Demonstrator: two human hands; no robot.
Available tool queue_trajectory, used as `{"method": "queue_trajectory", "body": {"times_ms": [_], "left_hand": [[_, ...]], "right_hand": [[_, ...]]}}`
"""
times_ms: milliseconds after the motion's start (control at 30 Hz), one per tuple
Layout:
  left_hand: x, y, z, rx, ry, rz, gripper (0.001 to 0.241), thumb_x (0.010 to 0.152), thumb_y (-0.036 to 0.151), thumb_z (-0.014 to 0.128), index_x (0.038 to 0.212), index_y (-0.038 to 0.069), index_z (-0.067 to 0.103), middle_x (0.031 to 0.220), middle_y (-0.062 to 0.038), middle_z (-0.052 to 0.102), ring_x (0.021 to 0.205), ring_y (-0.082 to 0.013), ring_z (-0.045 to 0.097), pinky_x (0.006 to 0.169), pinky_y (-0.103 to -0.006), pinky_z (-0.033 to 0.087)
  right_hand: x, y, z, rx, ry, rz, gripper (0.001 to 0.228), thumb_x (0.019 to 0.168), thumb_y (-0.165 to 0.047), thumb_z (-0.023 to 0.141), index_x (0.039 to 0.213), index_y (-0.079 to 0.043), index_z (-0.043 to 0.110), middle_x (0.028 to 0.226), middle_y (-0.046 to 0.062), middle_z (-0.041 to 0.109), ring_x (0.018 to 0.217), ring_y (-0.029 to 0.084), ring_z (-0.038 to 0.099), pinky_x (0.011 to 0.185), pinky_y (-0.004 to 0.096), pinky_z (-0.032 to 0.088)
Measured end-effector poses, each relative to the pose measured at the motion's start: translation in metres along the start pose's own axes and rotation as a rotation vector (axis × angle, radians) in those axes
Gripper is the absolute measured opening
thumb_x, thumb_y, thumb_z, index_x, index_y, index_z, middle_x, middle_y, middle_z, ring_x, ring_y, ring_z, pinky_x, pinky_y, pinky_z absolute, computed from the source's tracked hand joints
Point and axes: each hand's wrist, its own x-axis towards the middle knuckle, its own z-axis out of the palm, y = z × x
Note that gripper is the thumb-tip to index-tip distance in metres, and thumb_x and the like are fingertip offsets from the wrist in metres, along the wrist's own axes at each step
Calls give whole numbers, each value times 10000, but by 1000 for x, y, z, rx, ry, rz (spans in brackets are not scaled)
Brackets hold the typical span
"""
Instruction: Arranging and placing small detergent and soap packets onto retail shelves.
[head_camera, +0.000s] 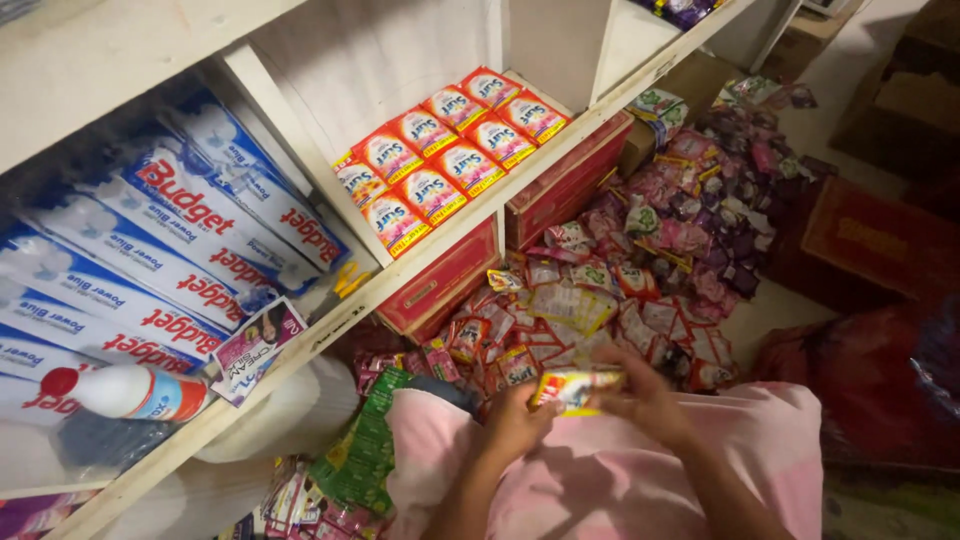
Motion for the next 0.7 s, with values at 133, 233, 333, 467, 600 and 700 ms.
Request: {"method": "queue_trajectory", "body": {"times_ms": [133,233,333,467,600,700], "left_hand": [[17,-36,21,160,-44,129,326,881,268,858,1077,58,704,872,-113,712,752,-170,644,687,-401,529],[27,-28,17,5,90,124,309,840,229,877,1030,33,733,843,-103,733,739,-178,647,665,-369,535],[20,-6,4,-774,-34,-58,356,873,180,819,1178,39,701,995,-17,729,827,-97,677,715,-280,564],[27,-12,10,-970,-164,-218,335,861,163,777,1159,46,679,997,-34,736,852,-134,725,755,-300,619],[38,-43,29,-884,-120,95,291,1030,208,750,1219,-7,694,1061,-22,704,959,-92,652,851,-256,554],[41,-40,32,-851,-98,36,297,985,248,740,1166,16,699,992,-25,718,874,-105,672,772,-282,581]], "right_hand": [[20,75,-2,-200,-88,-128,526,813,-167,782,1310,-90,626,1199,31,686,975,173,694,832,344,621],[29,75,-4,-268,-48,-158,322,915,-215,749,1200,-69,718,1095,58,752,946,149,691,817,317,603],[23,52,4,-108,-98,-114,257,961,-229,722,1158,-67,747,1053,30,753,941,117,673,836,286,581],[28,56,15,136,7,-10,218,981,-230,688,1166,-128,744,959,-2,706,815,83,592,701,264,498],[26,49,19,125,117,-188,184,979,-227,721,1041,-60,765,909,-7,678,778,66,606,642,254,517],[30,50,16,84,119,-230,207,944,-240,727,1052,-65,757,897,-20,693,767,61,618,632,247,529]]}}
